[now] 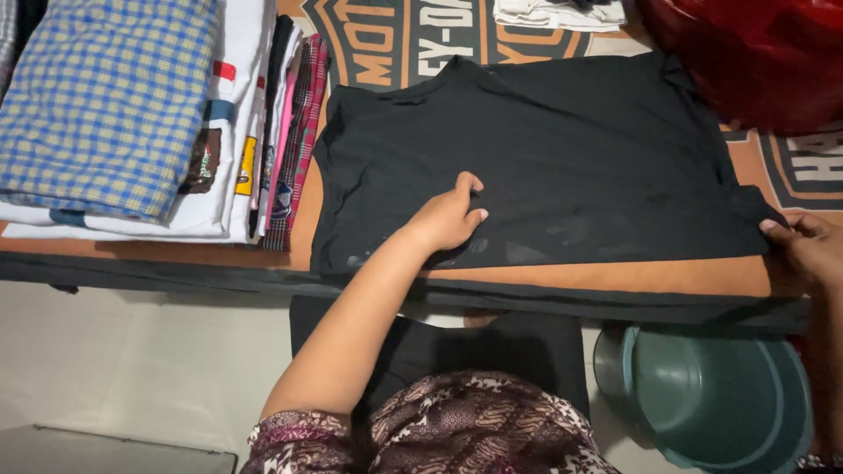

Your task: The person takes a black garment from a bag, spreads it out on a table, smooths it, and folds it into a square.

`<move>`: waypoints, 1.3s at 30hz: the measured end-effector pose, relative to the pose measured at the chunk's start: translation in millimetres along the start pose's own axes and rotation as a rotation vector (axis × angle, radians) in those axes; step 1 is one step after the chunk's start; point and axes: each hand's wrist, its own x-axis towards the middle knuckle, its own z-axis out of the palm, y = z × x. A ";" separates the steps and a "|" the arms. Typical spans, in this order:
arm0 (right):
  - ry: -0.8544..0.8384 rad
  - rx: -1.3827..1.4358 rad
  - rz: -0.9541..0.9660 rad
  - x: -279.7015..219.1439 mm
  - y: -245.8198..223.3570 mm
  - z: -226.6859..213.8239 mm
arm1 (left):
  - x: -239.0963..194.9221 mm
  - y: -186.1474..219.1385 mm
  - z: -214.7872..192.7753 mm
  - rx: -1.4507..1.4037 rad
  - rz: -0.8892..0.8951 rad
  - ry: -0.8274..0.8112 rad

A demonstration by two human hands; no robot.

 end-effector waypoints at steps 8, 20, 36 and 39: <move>-0.037 0.016 0.015 -33.8 -53.2 1.6 | 12.6 4.1 -6.4 0.034 -0.132 -0.145; -0.008 -0.221 0.081 -35.9 -63.8 -9.5 | 23.3 -36.3 5.9 -0.044 0.196 -0.313; 0.056 -0.410 0.176 -33.7 -95.6 6.4 | -8.5 -8.4 4.8 0.112 0.044 -0.301; 0.205 -0.473 -0.046 -14.7 -65.6 13.7 | -10.9 -3.4 3.5 0.125 0.033 -0.288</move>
